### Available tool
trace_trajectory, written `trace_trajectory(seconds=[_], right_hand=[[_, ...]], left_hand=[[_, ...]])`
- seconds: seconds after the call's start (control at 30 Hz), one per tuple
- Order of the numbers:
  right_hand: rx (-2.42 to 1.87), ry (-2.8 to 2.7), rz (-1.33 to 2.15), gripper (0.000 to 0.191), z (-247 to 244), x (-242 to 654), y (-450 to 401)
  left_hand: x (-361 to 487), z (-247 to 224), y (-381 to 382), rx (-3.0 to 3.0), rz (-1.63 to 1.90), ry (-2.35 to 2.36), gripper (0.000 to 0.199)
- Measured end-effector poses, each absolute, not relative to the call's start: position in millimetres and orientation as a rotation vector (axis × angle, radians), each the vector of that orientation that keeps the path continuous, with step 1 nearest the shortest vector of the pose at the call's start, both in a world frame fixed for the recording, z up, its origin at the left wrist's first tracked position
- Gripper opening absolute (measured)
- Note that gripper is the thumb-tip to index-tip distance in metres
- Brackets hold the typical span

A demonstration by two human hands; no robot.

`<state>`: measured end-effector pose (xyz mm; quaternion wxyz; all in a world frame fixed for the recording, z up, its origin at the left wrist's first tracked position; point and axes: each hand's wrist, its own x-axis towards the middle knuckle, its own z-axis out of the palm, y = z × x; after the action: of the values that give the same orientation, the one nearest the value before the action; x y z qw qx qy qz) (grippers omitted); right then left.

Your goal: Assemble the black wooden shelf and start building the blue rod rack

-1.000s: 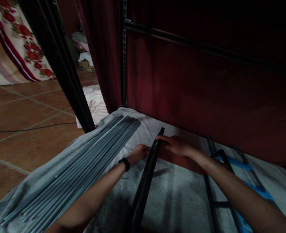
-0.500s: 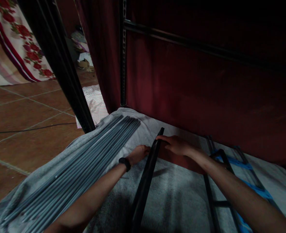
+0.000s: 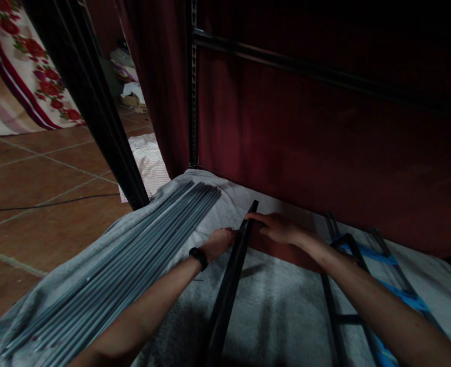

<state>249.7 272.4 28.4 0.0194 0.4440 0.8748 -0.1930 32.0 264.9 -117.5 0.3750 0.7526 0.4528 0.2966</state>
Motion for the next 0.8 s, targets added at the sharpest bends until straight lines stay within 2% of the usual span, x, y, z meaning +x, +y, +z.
trace_trajectory(seconds=[0.33, 0.6, 0.8], right_hand=[[1.371, 2.715, -0.612, 0.066, 27.8, 249.7, 272.1], [1.374, 2.721, -0.627, 0.067, 28.3, 248.8, 270.4], [1.373, 2.724, -0.622, 0.067, 27.3, 249.6, 271.6]], left_hand=[[34.0, -118.8, 262.5, 2.13, 0.699, 1.194, 0.016], [37.2, -116.2, 265.3, 2.562, 0.389, 1.258, 0.029], [33.1, -120.1, 266.7, 2.469, 0.355, 1.263, 0.03]])
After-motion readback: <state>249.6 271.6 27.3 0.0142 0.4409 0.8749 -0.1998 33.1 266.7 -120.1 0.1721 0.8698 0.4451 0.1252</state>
